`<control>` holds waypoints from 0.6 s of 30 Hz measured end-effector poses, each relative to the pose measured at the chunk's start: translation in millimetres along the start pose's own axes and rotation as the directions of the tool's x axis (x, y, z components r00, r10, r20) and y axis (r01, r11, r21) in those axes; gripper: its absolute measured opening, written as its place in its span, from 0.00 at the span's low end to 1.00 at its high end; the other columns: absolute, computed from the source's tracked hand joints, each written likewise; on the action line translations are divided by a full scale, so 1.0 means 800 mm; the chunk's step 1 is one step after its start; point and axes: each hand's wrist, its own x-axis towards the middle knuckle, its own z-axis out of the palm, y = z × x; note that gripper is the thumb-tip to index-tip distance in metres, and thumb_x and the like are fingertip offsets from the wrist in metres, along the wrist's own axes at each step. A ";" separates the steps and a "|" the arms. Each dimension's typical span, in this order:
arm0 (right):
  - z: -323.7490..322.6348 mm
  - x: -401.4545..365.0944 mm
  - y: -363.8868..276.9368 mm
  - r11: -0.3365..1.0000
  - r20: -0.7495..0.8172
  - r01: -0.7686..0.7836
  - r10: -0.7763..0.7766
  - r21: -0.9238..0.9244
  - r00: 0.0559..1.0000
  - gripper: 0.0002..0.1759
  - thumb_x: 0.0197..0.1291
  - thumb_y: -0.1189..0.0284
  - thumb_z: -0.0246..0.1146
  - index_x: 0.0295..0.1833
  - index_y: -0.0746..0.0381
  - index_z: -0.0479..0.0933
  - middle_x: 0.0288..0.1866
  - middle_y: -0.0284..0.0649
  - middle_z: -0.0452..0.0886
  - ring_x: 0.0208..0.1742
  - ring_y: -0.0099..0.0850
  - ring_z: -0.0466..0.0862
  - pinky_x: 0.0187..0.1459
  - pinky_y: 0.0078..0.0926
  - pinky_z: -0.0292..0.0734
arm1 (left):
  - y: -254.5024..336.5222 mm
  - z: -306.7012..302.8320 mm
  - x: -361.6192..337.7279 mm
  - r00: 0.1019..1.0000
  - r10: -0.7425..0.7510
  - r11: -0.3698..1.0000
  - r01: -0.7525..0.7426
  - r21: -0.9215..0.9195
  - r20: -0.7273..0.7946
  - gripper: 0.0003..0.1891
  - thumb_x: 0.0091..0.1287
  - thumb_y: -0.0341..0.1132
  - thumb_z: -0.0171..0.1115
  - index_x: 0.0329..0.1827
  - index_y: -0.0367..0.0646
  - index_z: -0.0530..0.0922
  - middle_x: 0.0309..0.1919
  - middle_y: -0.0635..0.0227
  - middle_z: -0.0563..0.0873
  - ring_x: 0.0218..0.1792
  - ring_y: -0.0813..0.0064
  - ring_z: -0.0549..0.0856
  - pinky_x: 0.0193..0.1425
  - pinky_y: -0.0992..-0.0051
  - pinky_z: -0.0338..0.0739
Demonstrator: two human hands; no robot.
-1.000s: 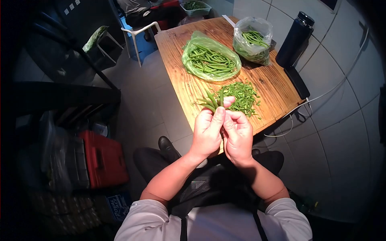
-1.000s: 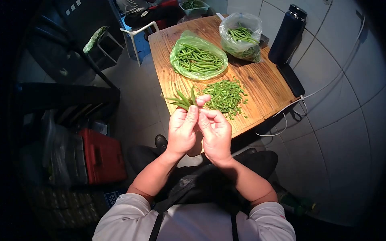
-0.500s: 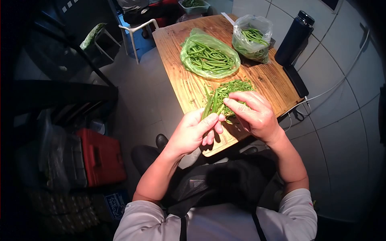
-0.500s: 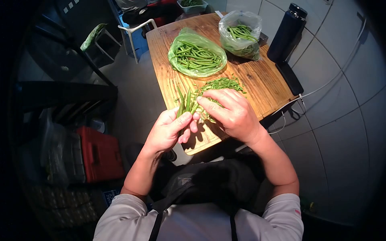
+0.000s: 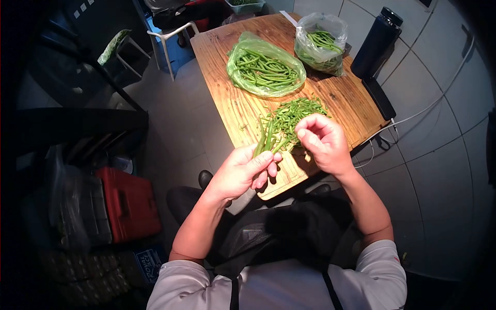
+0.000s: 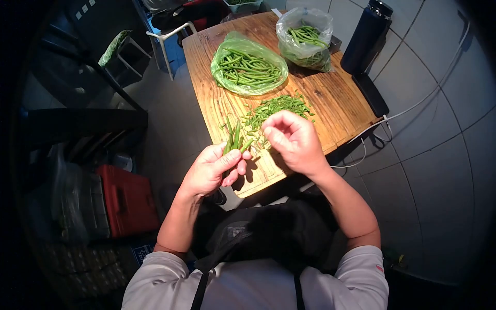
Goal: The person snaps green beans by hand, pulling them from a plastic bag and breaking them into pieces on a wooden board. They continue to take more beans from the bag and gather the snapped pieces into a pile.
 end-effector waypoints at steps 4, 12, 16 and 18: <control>-0.012 0.019 0.016 0.785 0.010 0.252 -0.299 -0.566 0.954 0.10 0.62 0.79 0.67 0.49 0.65 0.81 0.38 0.38 0.83 0.35 0.28 0.81 0.40 0.24 0.77 | 0.002 0.000 0.000 1.000 -0.019 1.000 0.019 -0.002 -0.001 0.16 0.80 0.41 0.54 0.55 0.36 0.79 0.34 0.68 0.86 0.19 0.87 0.76 0.24 0.85 0.72; 0.003 0.011 -0.026 0.724 0.273 0.424 -0.325 -0.544 0.905 0.11 0.58 0.78 0.69 0.47 0.65 0.83 0.39 0.44 0.84 0.39 0.39 0.85 0.40 0.32 0.80 | 0.001 0.005 0.007 0.999 -0.018 0.998 0.020 0.053 -0.038 0.15 0.79 0.38 0.55 0.56 0.34 0.80 0.39 0.62 0.89 0.19 0.87 0.78 0.22 0.86 0.72; 0.002 0.014 -0.017 0.499 0.408 0.582 -0.421 -0.642 0.810 0.13 0.54 0.75 0.70 0.46 0.64 0.82 0.37 0.42 0.82 0.39 0.42 0.83 0.43 0.37 0.78 | 0.003 0.010 0.007 0.999 -0.030 0.994 0.033 0.105 -0.024 0.15 0.80 0.41 0.54 0.54 0.36 0.79 0.40 0.68 0.89 0.20 0.87 0.79 0.24 0.86 0.72; -0.002 0.015 -0.024 0.411 0.476 0.624 -0.412 -0.664 0.777 0.12 0.53 0.75 0.70 0.44 0.63 0.81 0.35 0.41 0.80 0.38 0.41 0.83 0.42 0.36 0.77 | 0.003 0.008 0.007 0.999 -0.038 0.994 0.040 0.103 -0.020 0.14 0.81 0.40 0.53 0.53 0.36 0.79 0.40 0.69 0.89 0.21 0.88 0.79 0.24 0.86 0.72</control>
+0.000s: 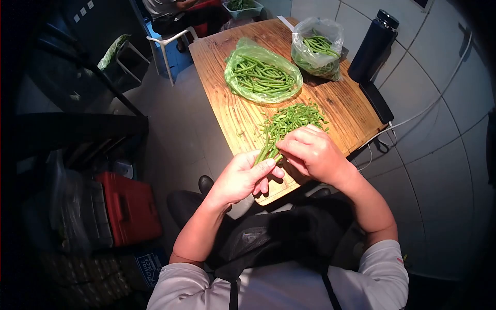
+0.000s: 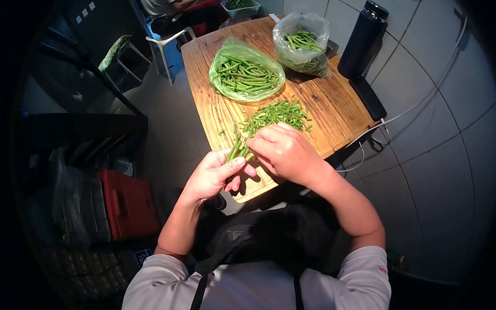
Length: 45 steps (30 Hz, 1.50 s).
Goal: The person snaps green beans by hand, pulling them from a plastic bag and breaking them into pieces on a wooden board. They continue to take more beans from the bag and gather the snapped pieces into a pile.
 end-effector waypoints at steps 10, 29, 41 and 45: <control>0.009 -0.016 -0.004 0.902 0.045 -0.289 0.290 0.320 0.956 0.10 0.55 0.78 0.69 0.43 0.65 0.81 0.31 0.40 0.81 0.29 0.30 0.82 0.35 0.25 0.76 | 0.005 0.004 -0.004 1.000 0.000 0.999 -0.001 0.042 0.019 0.13 0.80 0.39 0.53 0.50 0.38 0.79 0.34 0.71 0.87 0.20 0.89 0.73 0.27 0.84 0.71; 0.005 -0.005 0.022 0.977 -0.059 -0.103 0.115 0.185 0.992 0.16 0.56 0.77 0.70 0.52 0.61 0.83 0.43 0.40 0.83 0.39 0.37 0.84 0.43 0.31 0.80 | -0.002 -0.007 -0.011 0.995 -0.048 0.998 0.052 -0.042 0.083 0.13 0.80 0.40 0.54 0.49 0.38 0.79 0.32 0.69 0.86 0.18 0.88 0.70 0.25 0.86 0.67; 0.023 -0.021 -0.006 0.685 0.112 -0.413 0.439 0.601 0.891 0.07 0.67 0.75 0.65 0.46 0.67 0.82 0.34 0.35 0.84 0.34 0.25 0.83 0.37 0.23 0.78 | 0.000 -0.013 -0.011 0.992 -0.011 0.995 0.023 -0.097 0.126 0.15 0.79 0.40 0.55 0.53 0.35 0.79 0.31 0.69 0.86 0.18 0.88 0.69 0.23 0.85 0.65; 0.028 -0.018 -0.015 0.252 0.290 -0.492 0.558 0.833 0.777 0.10 0.72 0.72 0.62 0.48 0.69 0.81 0.32 0.29 0.81 0.32 0.15 0.75 0.34 0.16 0.71 | 0.008 -0.010 -0.014 0.989 0.008 0.990 0.012 -0.138 0.149 0.15 0.79 0.40 0.56 0.53 0.35 0.79 0.31 0.68 0.86 0.18 0.89 0.69 0.24 0.86 0.65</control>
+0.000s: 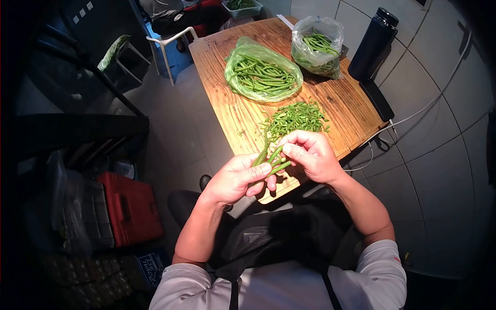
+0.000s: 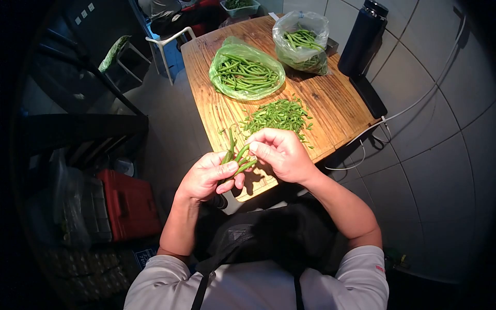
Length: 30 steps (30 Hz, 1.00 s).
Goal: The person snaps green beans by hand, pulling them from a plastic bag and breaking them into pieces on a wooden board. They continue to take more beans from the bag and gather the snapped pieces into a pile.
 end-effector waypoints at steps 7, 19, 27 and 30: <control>-0.021 0.014 -0.018 0.973 -0.269 0.197 -0.223 -0.121 0.937 0.07 0.71 0.74 0.64 0.49 0.67 0.80 0.35 0.31 0.80 0.32 0.17 0.75 0.36 0.15 0.72 | -0.011 0.000 0.000 1.000 -0.020 1.000 0.020 0.003 -0.013 0.18 0.78 0.41 0.55 0.55 0.32 0.79 0.30 0.68 0.85 0.17 0.88 0.68 0.25 0.85 0.65; -0.018 0.020 -0.016 0.842 0.279 0.298 -0.184 -0.450 0.943 0.10 0.63 0.78 0.68 0.49 0.68 0.84 0.41 0.43 0.87 0.41 0.29 0.86 0.43 0.26 0.81 | -0.019 -0.012 0.001 0.977 -0.071 0.983 0.103 -0.150 0.201 0.22 0.79 0.43 0.54 0.58 0.26 0.77 0.29 0.64 0.84 0.16 0.88 0.69 0.22 0.88 0.62; -0.016 0.022 -0.011 0.768 0.258 0.442 -0.360 -0.463 0.897 0.08 0.56 0.76 0.70 0.42 0.65 0.85 0.33 0.42 0.85 0.32 0.34 0.86 0.35 0.28 0.79 | -0.022 -0.014 -0.001 0.989 -0.050 0.971 0.081 -0.224 0.142 0.21 0.80 0.43 0.53 0.61 0.30 0.75 0.34 0.61 0.85 0.17 0.88 0.69 0.21 0.87 0.61; -0.017 0.021 -0.010 0.753 0.221 0.462 -0.406 -0.469 0.887 0.08 0.55 0.77 0.70 0.41 0.65 0.86 0.34 0.41 0.86 0.33 0.34 0.86 0.34 0.28 0.80 | -0.020 -0.014 0.000 0.990 -0.063 0.976 0.087 -0.202 0.126 0.18 0.81 0.43 0.52 0.56 0.35 0.75 0.33 0.65 0.84 0.18 0.88 0.68 0.21 0.86 0.61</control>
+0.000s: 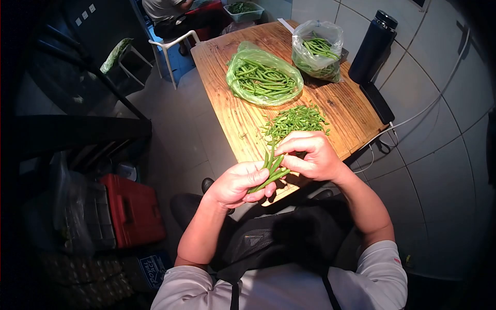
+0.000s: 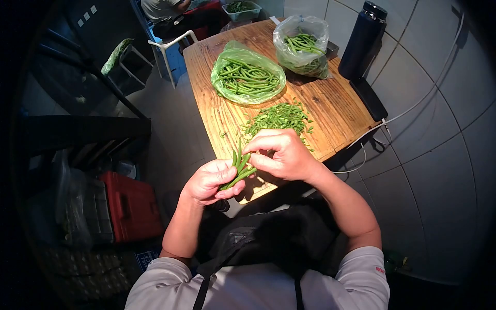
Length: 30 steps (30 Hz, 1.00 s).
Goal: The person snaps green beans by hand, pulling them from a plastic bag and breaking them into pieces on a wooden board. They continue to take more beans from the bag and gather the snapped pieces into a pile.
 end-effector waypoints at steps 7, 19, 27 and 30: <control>-0.010 0.004 -0.001 0.870 0.078 0.249 -0.239 -0.425 0.968 0.09 0.50 0.78 0.69 0.40 0.64 0.83 0.35 0.41 0.83 0.33 0.39 0.83 0.36 0.34 0.78 | 0.001 0.010 0.003 0.995 0.007 0.997 0.000 0.074 -0.103 0.16 0.81 0.44 0.52 0.54 0.37 0.76 0.32 0.70 0.82 0.19 0.89 0.67 0.23 0.87 0.60; 0.010 -0.002 0.003 0.894 -0.384 -0.218 0.374 0.391 0.844 0.06 0.67 0.76 0.68 0.44 0.68 0.83 0.36 0.29 0.84 0.37 0.16 0.79 0.42 0.22 0.76 | -0.003 0.014 -0.001 0.987 0.028 0.994 -0.012 0.107 -0.156 0.16 0.82 0.45 0.50 0.53 0.40 0.78 0.29 0.73 0.79 0.21 0.91 0.65 0.24 0.87 0.58; -0.008 -0.002 0.009 0.938 -0.263 -0.102 0.012 -0.331 0.965 0.16 0.57 0.82 0.71 0.51 0.59 0.86 0.41 0.40 0.81 0.40 0.30 0.84 0.39 0.24 0.78 | 0.007 0.024 0.002 0.963 0.077 0.953 0.005 0.303 -0.257 0.14 0.81 0.43 0.52 0.45 0.42 0.78 0.26 0.77 0.80 0.22 0.91 0.67 0.25 0.86 0.61; -0.018 0.009 -0.012 0.839 0.020 0.208 -0.229 -0.502 0.973 0.23 0.49 0.80 0.71 0.54 0.56 0.85 0.46 0.40 0.82 0.47 0.38 0.83 0.49 0.33 0.79 | -0.002 0.015 0.005 0.971 0.089 0.912 0.009 0.411 -0.220 0.16 0.82 0.45 0.49 0.44 0.44 0.79 0.24 0.80 0.78 0.23 0.91 0.69 0.28 0.86 0.64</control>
